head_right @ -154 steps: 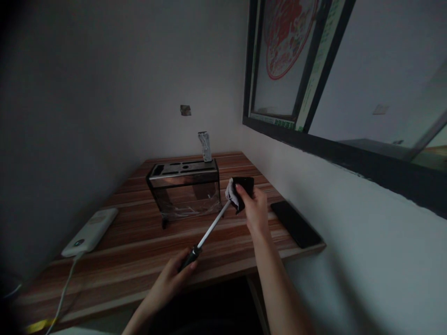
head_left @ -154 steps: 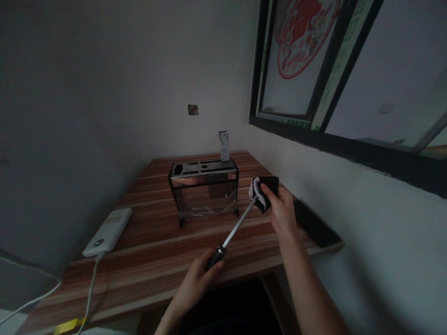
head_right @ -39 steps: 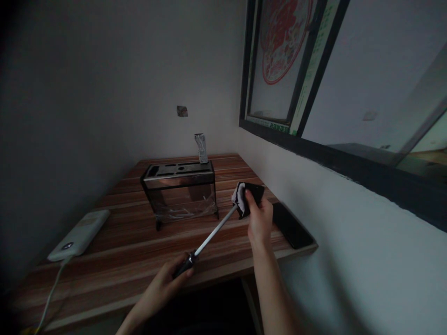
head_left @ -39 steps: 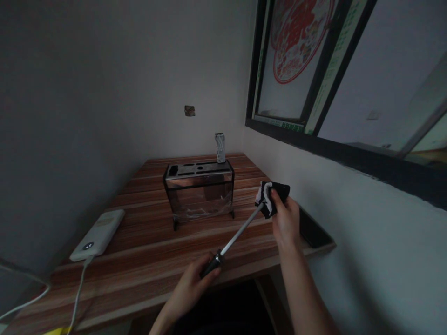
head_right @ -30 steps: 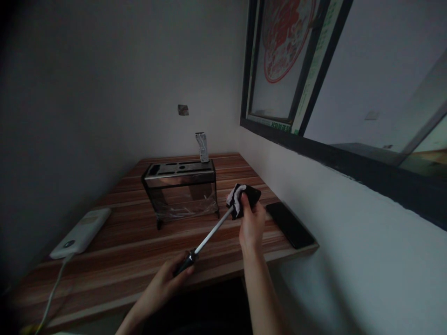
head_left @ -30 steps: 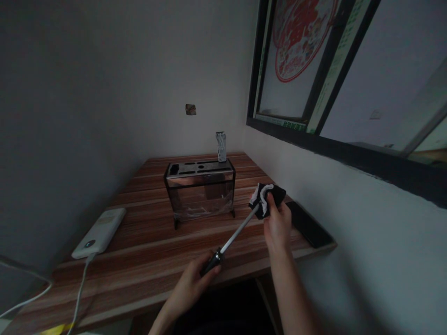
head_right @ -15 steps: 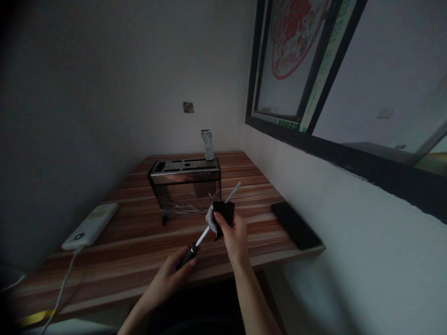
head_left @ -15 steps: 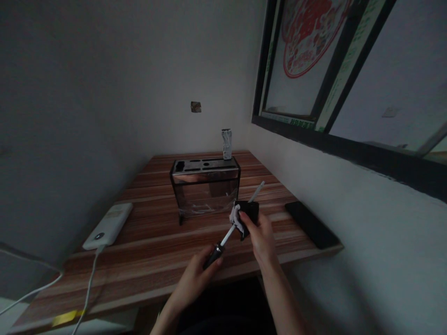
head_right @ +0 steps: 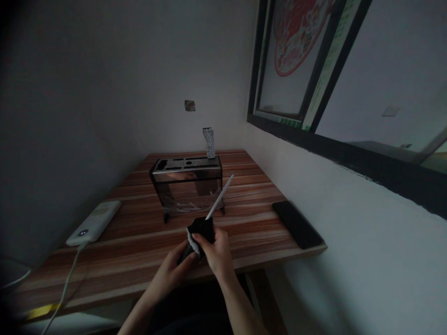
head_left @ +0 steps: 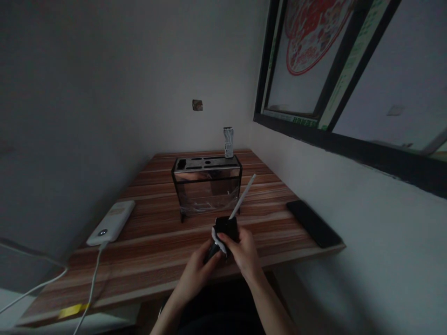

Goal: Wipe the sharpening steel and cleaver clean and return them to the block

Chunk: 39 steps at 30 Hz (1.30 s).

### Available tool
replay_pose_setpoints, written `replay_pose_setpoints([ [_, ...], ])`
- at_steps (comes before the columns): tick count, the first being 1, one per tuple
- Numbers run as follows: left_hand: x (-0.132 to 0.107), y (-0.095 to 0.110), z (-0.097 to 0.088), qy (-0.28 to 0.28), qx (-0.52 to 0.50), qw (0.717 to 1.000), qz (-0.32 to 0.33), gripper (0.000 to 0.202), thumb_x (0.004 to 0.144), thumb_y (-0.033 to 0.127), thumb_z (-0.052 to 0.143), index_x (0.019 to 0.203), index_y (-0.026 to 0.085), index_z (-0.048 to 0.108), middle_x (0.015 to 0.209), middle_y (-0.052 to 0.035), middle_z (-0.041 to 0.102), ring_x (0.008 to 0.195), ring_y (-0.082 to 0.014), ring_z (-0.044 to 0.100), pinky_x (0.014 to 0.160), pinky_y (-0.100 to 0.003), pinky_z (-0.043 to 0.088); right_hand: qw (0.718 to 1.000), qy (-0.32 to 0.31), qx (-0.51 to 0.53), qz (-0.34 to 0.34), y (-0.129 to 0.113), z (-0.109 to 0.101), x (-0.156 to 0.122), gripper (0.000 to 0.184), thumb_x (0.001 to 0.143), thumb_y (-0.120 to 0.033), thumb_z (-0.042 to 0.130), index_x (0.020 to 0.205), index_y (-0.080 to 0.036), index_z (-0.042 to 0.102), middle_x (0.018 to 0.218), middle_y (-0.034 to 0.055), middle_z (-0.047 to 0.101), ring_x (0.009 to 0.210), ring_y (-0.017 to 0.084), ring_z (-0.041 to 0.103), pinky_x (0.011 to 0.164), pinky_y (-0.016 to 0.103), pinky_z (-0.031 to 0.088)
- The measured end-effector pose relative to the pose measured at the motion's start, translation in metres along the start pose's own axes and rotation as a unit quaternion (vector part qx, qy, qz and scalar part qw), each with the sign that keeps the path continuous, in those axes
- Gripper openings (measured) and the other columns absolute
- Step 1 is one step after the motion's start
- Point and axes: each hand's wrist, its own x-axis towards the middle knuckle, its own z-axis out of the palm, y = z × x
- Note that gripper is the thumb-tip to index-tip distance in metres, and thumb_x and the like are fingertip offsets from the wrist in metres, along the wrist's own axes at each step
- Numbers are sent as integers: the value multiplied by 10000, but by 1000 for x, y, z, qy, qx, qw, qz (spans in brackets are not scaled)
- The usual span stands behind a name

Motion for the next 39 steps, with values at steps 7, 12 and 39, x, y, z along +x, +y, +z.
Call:
replay_pose_setpoints([
  [7,-2,12,-2,-28,-4,1000,2,378,880,364,533,1159,124,623,1075,-85,701,1017,-257,612,917,-313,449,999,27,26,17,0,-6,-3,312,601,-338,815,848,-163,740,799,72,772,748,259,712,676,338,561],
  [12,0,10,-1,-46,-7,999,2,370,885,367,541,1161,137,628,1060,-71,704,1000,-244,611,909,-303,449,998,48,22,19,-3,-9,-7,294,613,-338,809,842,-168,737,802,71,771,752,253,714,683,334,562],
  [39,-5,11,-2,-53,46,997,-11,359,880,470,522,1023,163,640,924,-29,664,856,-199,580,778,-243,446,979,141,91,-114,-61,-75,52,212,617,-336,815,730,-167,753,693,24,730,588,155,625,566,274,497],
])
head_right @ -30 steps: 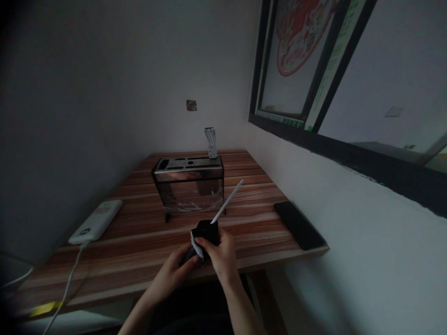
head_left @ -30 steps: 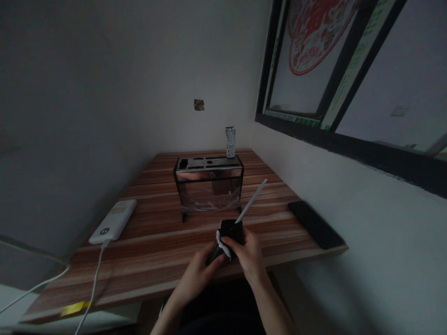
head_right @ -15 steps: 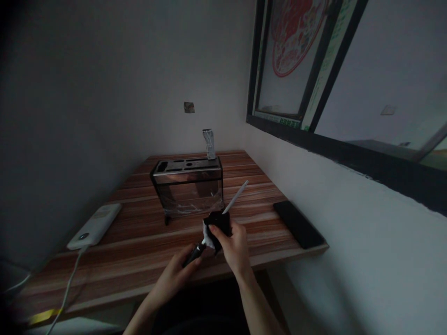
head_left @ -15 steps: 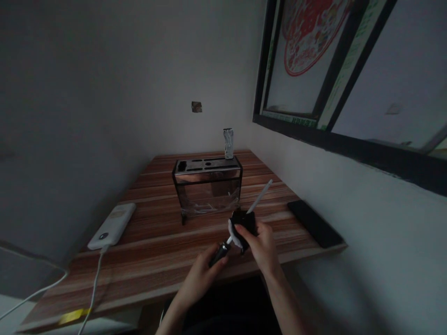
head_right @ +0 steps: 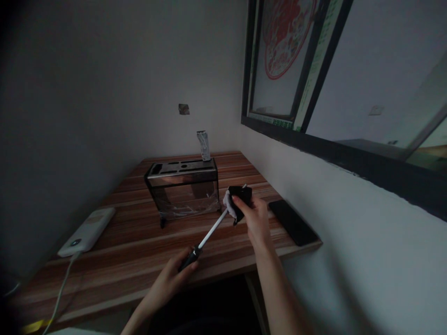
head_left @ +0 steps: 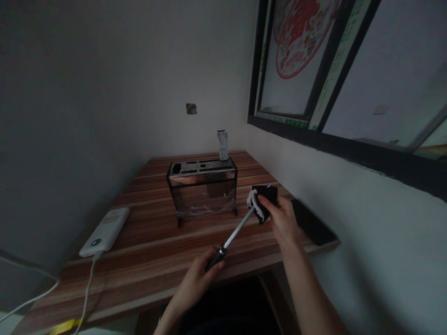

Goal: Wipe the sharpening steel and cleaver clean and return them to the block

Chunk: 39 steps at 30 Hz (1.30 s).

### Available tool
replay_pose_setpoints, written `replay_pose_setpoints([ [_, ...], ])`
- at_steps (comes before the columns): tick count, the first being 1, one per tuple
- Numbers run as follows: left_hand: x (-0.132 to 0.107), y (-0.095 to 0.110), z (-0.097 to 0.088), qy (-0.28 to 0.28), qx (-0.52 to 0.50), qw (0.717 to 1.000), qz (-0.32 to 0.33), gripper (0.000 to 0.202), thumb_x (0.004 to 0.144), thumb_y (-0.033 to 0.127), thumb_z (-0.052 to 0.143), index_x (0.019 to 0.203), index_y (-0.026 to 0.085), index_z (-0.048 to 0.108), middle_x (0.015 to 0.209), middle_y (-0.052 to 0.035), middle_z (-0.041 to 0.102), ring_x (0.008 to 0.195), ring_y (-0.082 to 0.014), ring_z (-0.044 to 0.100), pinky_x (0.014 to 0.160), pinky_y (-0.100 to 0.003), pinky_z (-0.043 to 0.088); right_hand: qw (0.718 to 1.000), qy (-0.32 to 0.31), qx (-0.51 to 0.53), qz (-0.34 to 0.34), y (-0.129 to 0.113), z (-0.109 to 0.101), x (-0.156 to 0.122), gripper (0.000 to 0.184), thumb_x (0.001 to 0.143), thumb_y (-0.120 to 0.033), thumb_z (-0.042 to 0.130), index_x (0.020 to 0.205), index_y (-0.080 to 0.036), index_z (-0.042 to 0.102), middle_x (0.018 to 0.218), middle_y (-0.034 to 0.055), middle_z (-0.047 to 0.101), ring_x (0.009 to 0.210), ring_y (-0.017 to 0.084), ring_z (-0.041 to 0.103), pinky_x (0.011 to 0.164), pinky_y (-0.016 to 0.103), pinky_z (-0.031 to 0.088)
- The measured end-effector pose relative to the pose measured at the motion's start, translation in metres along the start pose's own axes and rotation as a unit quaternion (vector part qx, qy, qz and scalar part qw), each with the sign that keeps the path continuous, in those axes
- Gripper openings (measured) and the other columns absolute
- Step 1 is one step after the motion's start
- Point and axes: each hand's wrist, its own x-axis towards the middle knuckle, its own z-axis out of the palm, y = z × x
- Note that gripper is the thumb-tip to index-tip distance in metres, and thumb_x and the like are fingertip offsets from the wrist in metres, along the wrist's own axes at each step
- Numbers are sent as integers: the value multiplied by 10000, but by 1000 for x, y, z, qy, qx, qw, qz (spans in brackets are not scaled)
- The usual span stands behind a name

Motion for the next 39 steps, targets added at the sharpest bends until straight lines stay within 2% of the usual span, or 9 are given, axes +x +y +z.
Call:
replay_pose_setpoints([
  [5,-1,0,0,-2,-7,1000,-5,349,876,455,526,1015,159,646,915,-39,668,865,-214,590,792,-255,450,999,22,19,-15,-6,-3,14,244,582,-338,829,731,-164,746,690,17,719,613,163,618,590,294,493],
  [10,-2,-2,1,10,-13,1000,-9,373,861,438,544,1132,197,630,1071,-45,680,1006,-245,588,899,-276,429,998,55,27,-18,-5,-8,23,239,568,-340,833,693,-159,739,676,5,708,605,149,615,628,299,501],
  [15,-1,7,-1,-20,2,1000,1,322,884,423,511,1020,159,637,938,-43,673,877,-216,596,791,-251,449,995,72,60,-21,0,-7,24,253,585,-356,824,714,-160,729,722,17,709,637,165,632,628,315,516],
  [18,0,7,-2,-16,7,1000,10,293,889,414,516,985,163,632,895,-30,658,852,-205,592,772,-241,444,989,105,97,-32,4,-1,21,243,592,-346,820,724,-166,725,735,17,711,658,163,644,626,299,518],
  [21,-1,5,-2,-16,17,1000,14,290,889,409,520,994,165,636,900,-34,662,849,-209,595,773,-248,443,983,132,116,-45,9,5,16,254,608,-357,810,755,-170,723,755,19,715,678,164,652,625,291,519],
  [24,-1,5,-1,-11,14,1000,16,301,882,400,529,1036,165,638,947,-48,674,890,-224,604,807,-263,445,984,132,111,-38,14,9,9,284,613,-383,810,773,-166,722,770,22,717,683,164,650,641,295,521],
  [27,-2,6,-1,-2,7,1000,6,313,880,407,526,1029,159,646,949,-54,684,903,-233,608,818,-272,452,991,107,77,-15,21,13,-2,298,619,-407,811,764,-162,721,755,26,713,670,165,640,644,299,520],
  [34,0,-5,-1,42,-3,999,-27,440,849,446,564,1154,136,630,1071,-86,691,1003,-268,600,917,-332,440,999,-1,-17,36,46,28,-41,274,683,-414,773,776,-160,731,703,18,701,637,159,619,611,264,493],
  [39,4,-9,1,49,-40,998,-4,448,862,424,547,1189,127,618,1095,-98,696,1005,-266,609,919,-336,448,990,-79,-92,66,52,37,-66,250,703,-394,745,776,-154,738,713,40,732,657,195,661,607,269,508],
])
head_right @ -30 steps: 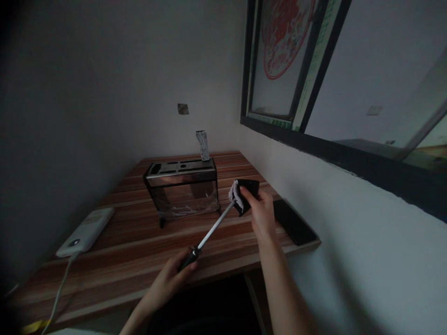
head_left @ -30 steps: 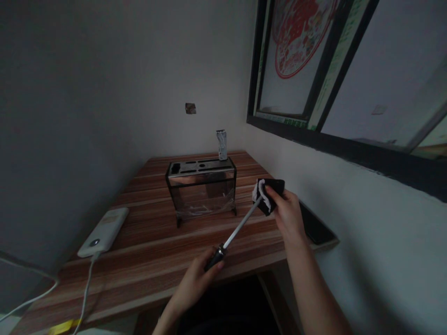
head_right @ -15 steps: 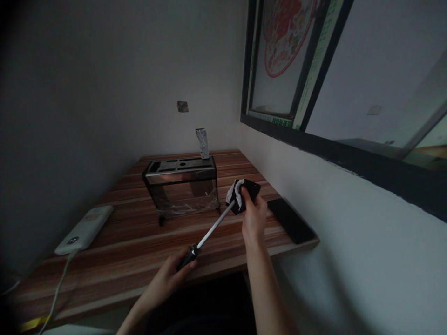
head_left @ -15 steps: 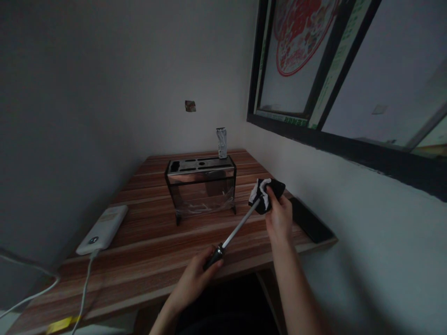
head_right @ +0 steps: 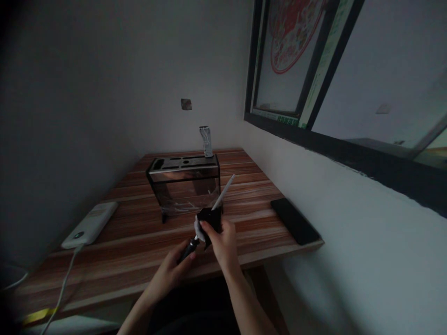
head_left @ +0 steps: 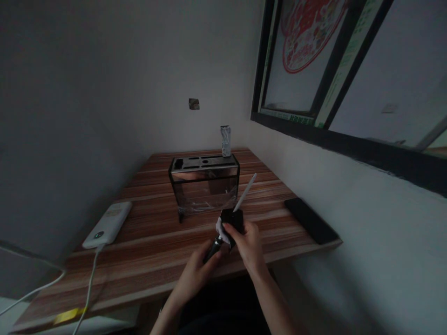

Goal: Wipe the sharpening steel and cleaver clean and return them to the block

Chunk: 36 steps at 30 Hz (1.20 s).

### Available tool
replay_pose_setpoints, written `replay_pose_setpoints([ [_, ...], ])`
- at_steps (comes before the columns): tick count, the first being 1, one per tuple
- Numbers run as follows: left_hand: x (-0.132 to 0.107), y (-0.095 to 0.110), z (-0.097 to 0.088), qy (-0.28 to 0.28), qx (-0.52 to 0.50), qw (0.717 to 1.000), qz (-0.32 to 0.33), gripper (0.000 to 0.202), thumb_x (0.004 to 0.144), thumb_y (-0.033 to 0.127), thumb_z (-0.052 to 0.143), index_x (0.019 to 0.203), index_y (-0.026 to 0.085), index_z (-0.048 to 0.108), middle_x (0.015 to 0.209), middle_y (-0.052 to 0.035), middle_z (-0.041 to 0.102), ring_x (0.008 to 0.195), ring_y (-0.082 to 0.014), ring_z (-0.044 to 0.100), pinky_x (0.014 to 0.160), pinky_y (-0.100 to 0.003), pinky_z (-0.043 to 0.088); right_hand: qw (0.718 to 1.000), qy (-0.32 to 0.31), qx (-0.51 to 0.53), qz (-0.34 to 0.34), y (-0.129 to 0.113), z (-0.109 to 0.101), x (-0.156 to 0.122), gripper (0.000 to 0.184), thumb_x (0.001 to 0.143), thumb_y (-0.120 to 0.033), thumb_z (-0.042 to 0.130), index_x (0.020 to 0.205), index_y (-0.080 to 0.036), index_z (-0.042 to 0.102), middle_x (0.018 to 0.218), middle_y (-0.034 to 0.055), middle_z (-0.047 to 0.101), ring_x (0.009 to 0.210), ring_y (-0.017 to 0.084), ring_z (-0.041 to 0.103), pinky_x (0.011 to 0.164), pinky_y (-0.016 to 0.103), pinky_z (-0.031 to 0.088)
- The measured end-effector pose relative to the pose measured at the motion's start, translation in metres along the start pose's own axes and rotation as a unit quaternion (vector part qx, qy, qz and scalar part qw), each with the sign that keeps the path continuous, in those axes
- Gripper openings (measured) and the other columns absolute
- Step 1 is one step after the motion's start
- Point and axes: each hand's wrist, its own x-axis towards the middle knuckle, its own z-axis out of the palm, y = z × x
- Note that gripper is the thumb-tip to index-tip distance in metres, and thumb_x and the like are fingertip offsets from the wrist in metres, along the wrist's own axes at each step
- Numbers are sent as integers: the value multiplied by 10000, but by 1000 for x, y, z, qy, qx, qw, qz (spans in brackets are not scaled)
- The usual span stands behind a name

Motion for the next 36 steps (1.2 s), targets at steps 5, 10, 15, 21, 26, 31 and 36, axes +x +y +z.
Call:
replay_pose_setpoints([
  [5,3,0,1,3,-13,1000,7,435,864,389,538,1184,101,606,1090,-110,695,1006,-266,612,899,-324,455,999,-41,-13,19,-3,10,-15,284,675,-349,753,879,-153,738,800,79,763,748,253,703,654,312,550],
  [10,2,2,0,-15,-17,1000,18,397,884,369,523,1180,119,609,1049,-81,703,977,-245,620,879,-299,463,998,-42,-4,38,-5,9,-15,330,625,-313,784,908,-152,729,863,93,770,817,275,711,737,352,561],
  [15,1,4,1,-21,-17,1000,17,377,887,354,522,1179,133,611,1075,-74,701,1027,-250,611,909,-301,458,998,-51,3,41,-5,6,-14,343,624,-292,789,929,-154,716,879,82,770,846,266,712,768,347,559],
  [21,1,3,-1,-31,-13,999,21,388,888,369,526,1171,120,616,1071,-88,703,997,-252,622,905,-307,464,999,-28,-27,34,-8,8,-18,308,633,-294,780,897,-148,718,839,80,766,803,257,711,725,327,559],
  [26,1,-1,1,-6,-3,1000,5,408,863,382,548,1178,136,627,1099,-84,704,1062,-273,605,948,-336,448,998,-43,-21,32,-16,4,-16,283,653,-329,766,866,-148,726,833,85,768,793,262,714,719,332,562],
  [31,-2,-5,2,13,11,1000,-13,451,834,450,578,1176,161,641,1163,-82,688,1104,-289,589,969,-342,437,999,-32,-31,24,-26,-7,-8,288,642,-367,778,825,-149,735,785,79,763,742,250,706,649,301,547],
  [36,-4,-10,1,30,25,998,-43,535,797,511,589,1194,153,631,1203,-92,668,1159,-306,560,1009,-370,405,999,-5,-35,-7,-34,-20,9,296,656,-410,773,788,-149,727,747,72,750,674,222,684,596,289,526],
])
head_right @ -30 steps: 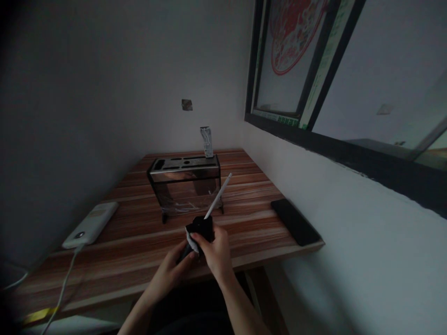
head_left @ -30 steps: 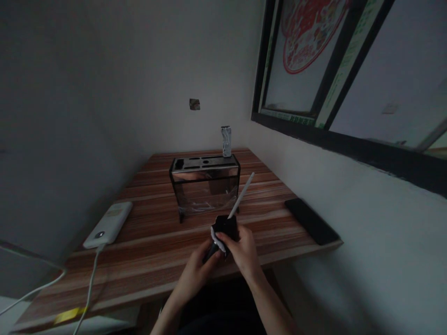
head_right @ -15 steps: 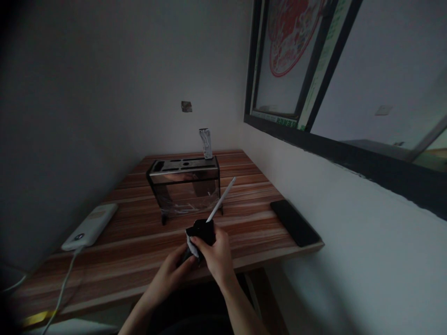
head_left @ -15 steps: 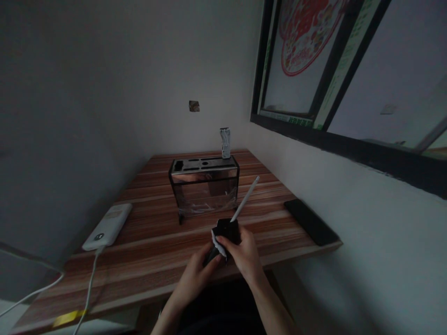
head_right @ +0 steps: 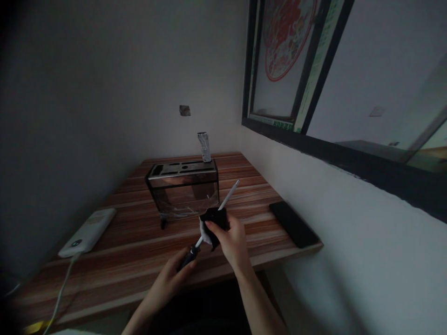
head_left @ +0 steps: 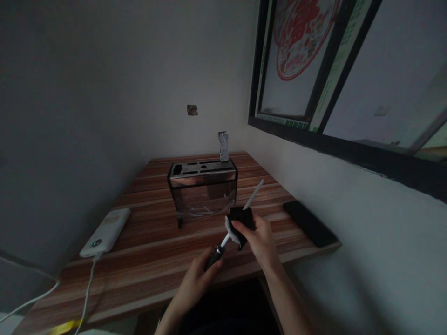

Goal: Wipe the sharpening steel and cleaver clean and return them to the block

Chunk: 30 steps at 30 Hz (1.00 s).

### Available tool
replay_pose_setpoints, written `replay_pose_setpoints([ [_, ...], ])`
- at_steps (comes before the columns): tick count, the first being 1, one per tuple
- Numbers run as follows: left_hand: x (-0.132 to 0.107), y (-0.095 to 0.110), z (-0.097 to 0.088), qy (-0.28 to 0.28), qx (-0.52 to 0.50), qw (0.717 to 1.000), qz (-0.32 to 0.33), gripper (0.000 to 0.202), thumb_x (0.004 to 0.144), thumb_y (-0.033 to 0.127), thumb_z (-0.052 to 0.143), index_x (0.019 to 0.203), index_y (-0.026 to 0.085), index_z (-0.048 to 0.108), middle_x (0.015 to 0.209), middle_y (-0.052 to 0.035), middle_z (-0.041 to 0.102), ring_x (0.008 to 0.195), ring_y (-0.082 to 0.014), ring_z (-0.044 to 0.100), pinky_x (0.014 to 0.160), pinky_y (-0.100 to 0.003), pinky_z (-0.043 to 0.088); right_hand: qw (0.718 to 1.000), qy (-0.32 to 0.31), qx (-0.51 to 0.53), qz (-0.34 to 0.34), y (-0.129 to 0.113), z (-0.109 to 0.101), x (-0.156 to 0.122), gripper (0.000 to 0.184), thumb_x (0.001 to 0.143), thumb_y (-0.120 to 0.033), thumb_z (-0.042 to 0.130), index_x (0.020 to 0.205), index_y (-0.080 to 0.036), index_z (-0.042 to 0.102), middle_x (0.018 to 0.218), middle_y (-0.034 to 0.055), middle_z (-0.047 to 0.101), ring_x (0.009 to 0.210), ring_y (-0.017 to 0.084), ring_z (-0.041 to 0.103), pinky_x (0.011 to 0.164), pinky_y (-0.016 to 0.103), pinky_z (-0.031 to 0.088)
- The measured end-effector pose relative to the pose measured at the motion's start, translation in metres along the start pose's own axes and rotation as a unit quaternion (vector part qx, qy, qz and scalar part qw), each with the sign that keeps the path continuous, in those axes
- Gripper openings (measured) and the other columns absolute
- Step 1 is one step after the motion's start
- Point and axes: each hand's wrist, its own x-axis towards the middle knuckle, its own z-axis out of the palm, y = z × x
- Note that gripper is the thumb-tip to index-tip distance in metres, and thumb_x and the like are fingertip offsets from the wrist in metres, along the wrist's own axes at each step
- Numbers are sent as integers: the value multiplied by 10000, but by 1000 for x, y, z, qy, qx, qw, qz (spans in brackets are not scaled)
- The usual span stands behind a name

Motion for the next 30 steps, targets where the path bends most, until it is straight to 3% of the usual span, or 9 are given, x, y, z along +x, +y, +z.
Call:
replay_pose_setpoints([
  [5,0,2,0,-5,-8,1000,-12,568,765,536,597,1181,152,644,1219,-102,661,1183,-320,548,1025,-382,396,1000,4,7,-22,-3,-14,18,318,692,-434,761,827,-147,740,775,85,752,658,210,675,589,302,533],
  [11,-1,2,0,-5,-31,999,-24,591,731,557,626,1168,159,652,1209,-104,666,1165,-314,563,1030,-375,393,996,58,11,-66,-17,-29,37,284,680,-443,764,712,-163,732,657,39,712,578,180,626,539,285,509],
  [16,-1,-2,-1,-19,-31,999,-5,551,760,538,621,1170,171,651,1202,-88,671,1160,-301,568,1029,-362,398,990,94,8,-108,-27,-39,49,264,688,-436,754,741,-179,727,681,27,700,642,191,620,605,305,506],
  [19,0,-1,-1,-43,-21,999,19,466,798,520,592,1122,195,676,1153,-64,692,1112,-287,590,991,-341,430,989,93,27,-113,-32,-43,54,272,700,-431,744,770,-169,728,702,34,704,657,193,626,627,308,505],
  [30,-1,3,-3,-41,-17,999,22,447,807,458,613,1161,188,660,1178,-66,686,1121,-290,592,996,-348,434,976,157,86,-121,-38,-45,61,286,646,-426,778,720,-159,707,663,19,684,592,157,595,567,275,485],
])
